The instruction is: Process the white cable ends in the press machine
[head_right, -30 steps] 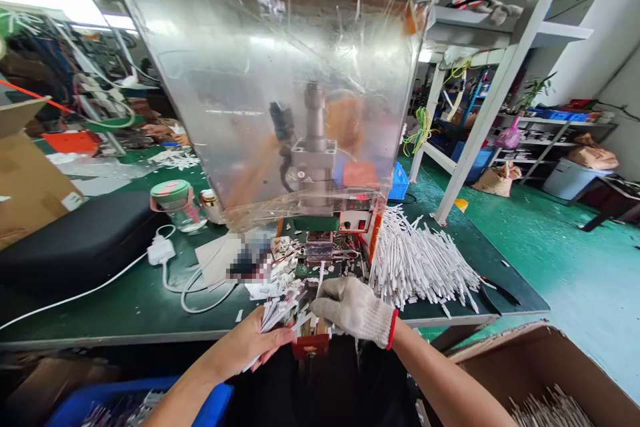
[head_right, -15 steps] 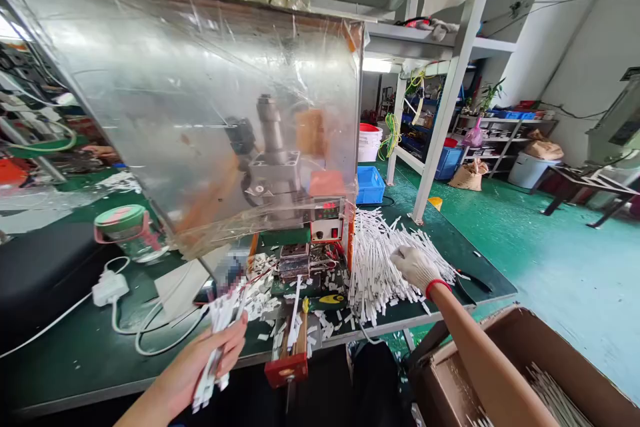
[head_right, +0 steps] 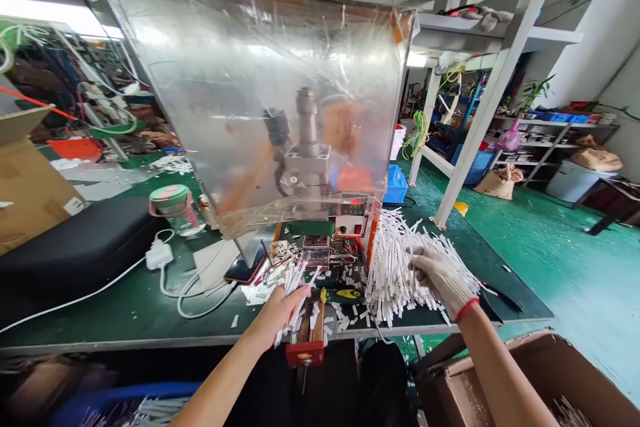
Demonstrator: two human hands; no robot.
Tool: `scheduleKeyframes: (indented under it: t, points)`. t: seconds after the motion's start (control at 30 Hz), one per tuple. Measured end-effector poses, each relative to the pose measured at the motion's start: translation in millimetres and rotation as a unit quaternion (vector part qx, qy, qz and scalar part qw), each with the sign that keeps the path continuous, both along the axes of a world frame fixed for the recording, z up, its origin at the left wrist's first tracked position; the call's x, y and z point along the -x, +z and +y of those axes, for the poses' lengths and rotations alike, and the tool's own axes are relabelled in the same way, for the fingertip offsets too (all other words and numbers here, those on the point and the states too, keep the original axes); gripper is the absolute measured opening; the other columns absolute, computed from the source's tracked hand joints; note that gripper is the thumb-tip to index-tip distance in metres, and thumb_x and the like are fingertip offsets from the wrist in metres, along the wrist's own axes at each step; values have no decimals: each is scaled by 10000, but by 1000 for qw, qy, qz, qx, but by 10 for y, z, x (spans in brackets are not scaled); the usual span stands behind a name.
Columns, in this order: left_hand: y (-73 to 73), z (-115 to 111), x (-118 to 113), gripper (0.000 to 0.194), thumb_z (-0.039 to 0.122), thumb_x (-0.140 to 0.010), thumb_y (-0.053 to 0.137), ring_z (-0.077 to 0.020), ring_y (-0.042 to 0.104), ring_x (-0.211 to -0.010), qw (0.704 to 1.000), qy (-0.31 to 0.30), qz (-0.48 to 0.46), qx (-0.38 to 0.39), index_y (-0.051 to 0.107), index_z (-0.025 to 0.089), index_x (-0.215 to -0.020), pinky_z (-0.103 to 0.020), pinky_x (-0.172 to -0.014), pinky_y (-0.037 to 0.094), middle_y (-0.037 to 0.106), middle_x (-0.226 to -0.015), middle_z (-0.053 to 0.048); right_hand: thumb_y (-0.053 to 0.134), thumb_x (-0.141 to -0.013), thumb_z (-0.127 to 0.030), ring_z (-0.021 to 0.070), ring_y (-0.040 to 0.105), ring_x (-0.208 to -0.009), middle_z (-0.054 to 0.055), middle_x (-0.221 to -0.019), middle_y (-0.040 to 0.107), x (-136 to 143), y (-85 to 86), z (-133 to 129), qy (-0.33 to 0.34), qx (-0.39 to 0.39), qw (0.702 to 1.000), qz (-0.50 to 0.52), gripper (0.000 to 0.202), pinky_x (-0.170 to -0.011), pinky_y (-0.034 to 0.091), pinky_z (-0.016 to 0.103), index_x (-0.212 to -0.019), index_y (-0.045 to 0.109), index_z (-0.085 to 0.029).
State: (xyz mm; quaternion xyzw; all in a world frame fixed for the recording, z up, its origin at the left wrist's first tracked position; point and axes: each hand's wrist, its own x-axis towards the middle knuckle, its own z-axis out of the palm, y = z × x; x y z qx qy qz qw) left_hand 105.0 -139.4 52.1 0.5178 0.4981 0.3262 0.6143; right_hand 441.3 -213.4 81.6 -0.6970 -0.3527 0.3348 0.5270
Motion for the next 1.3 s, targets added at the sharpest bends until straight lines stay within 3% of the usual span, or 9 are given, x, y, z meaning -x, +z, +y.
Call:
scheduleKeyframes:
  t: [0.13,0.23,0.33,0.43,0.6,0.87,0.97,1.13,1.3]
  points:
    - [19,-42,227,423,576,-655,781,-68,214,-381,999,13,-35,38,587,201,-633,-215,-393,135,279,-416,120,738,-777,-525,79,499,-399,3,-627,611,670,37,-192,101,49,978,175,366,-352,379,185,-839,607,-190]
    - [-15,-123,411,493,639,-638,795,-62,205,-382,994,46,-83,59,551,211,-651,-211,-389,119,262,-428,129,678,-819,-625,74,480,-340,1,-586,622,1270,-26,-136,200,49,954,217,462,-296,323,171,-798,584,-174]
    - [-37,-211,599,514,654,-668,790,-50,190,-370,991,60,-104,57,535,208,-655,-205,-388,118,266,-419,132,676,-787,-648,89,449,-291,-22,-454,563,1723,-174,96,198,74,953,217,483,-278,313,180,-730,531,-191]
    - [-58,-283,783,521,661,-676,791,-42,189,-360,991,71,-100,56,550,200,-672,-199,-381,122,285,-407,131,674,-762,-626,112,458,-281,-34,-397,523,1940,-349,341,165,92,960,208,457,-276,319,196,-703,497,-209]
    - [-144,-363,989,552,695,-652,790,-39,191,-358,990,98,-84,61,562,194,-679,-195,-369,121,307,-410,125,667,-741,-603,122,466,-283,-30,-392,516,1991,-535,527,147,78,964,207,431,-282,316,212,-682,511,-205]
    - [-220,-379,1023,561,706,-643,791,-49,162,-400,989,95,-84,77,567,193,-678,-198,-373,117,281,-440,126,636,-783,-524,135,481,-301,-45,-378,484,1989,-596,586,137,89,963,216,352,-291,317,217,-692,467,-229]
    - [-184,-378,995,528,659,-624,826,-66,240,-442,990,86,-86,70,605,184,-693,-199,-392,167,351,-490,96,631,-793,-554,119,454,-305,-41,-409,508,1965,-587,598,144,93,967,188,378,-302,305,211,-713,457,-228]
    - [-19,-325,951,375,512,-675,832,-106,419,-538,998,4,-63,-7,664,177,-682,-215,-469,295,548,-611,17,637,-808,-627,78,400,-367,-26,-541,554,1822,-257,485,191,63,979,31,450,-345,291,216,-738,477,-212]
    - [209,-353,878,202,350,-708,801,-110,448,-554,992,-120,-2,-45,692,181,-688,-231,-529,333,584,-616,30,640,-819,-627,186,626,-656,71,-764,697,1754,159,284,377,-16,918,-119,406,-553,505,257,-850,685,-224]
